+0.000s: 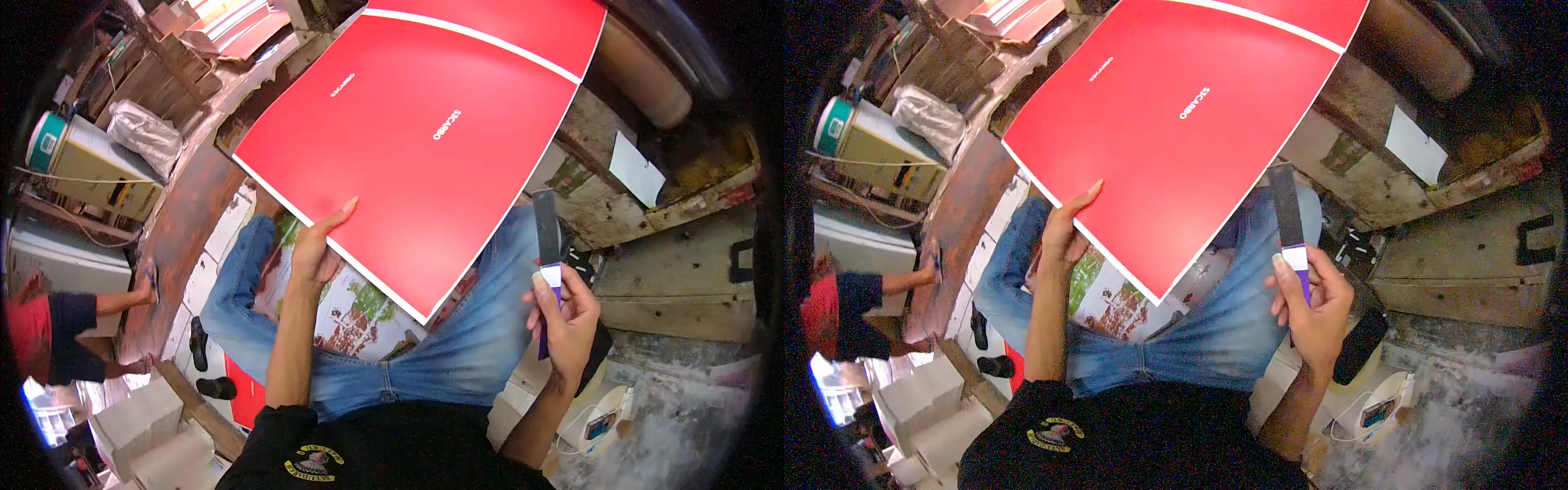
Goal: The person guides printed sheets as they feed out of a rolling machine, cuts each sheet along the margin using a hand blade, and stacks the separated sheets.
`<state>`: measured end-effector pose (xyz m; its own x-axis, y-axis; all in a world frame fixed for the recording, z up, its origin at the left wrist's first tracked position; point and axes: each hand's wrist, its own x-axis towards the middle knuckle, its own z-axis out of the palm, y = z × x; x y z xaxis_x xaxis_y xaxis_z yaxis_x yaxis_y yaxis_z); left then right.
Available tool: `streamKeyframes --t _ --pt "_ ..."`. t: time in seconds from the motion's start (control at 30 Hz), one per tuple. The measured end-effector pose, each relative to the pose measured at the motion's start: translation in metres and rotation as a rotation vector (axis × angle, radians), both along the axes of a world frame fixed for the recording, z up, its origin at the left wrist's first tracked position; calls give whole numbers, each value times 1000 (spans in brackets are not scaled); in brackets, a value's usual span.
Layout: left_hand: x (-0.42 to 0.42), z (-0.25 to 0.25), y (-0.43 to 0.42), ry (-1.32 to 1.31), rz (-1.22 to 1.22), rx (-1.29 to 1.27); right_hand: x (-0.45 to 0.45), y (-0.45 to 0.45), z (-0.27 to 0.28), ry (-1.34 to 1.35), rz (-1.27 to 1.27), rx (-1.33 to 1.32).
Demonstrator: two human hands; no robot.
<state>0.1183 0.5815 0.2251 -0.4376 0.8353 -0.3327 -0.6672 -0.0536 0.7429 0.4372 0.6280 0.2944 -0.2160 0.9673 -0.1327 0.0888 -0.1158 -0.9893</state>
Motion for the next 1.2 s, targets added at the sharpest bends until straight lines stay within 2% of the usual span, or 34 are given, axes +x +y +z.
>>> streamKeyframes --t 0.07,0.23,0.37,0.43,0.5,0.53,0.57,0.63,0.67,0.7,0.73,0.8,0.87,0.97,1.13,1.2 --pt "-11 -12 -3 -3 12 -9 1 0 -4 8 21 21" --pt "-30 -3 -4 52 44 2 -6 1 -1 1 14 24" --pt "-44 1 -21 -49 9 -47 -6 -2 -1 30 32 36" --pt "-45 1 -40 -20 36 -49 -8 -7 -1 41 38 48" --pt "-34 6 -57 56 84 -26 -11 -4 -3 87 -10 11" --pt "-27 8 -70 37 92 -104 -12 0 -9 88 -67 56" --pt "-21 -5 -81 26 104 -56 -12 10 -12 81 -78 86" --pt "6 -10 -99 48 133 -100 -13 37 -16 92 -269 130" --pt "8 -25 -109 85 116 -188 -12 57 -17 95 -294 139" --pt "14 -39 -117 39 148 -163 -12 75 -15 84 -299 163" --pt "29 -23 -117 70 211 -144 -12 93 -11 69 -301 174" --pt "32 -25 -125 64 224 -153 -10 131 -9 50 -310 185" --pt "29 -20 -135 75 227 -173 -4 163 -15 -1 -160 212" --pt "23 -21 -148 33 248 -133 -10 179 -27 15 -109 202" --pt "17 -28 -160 58 252 -218 -21 154 -17 -15 -88 132" --pt "14 -34 -168 63 247 -238 -21 149 -10 40 -169 193"
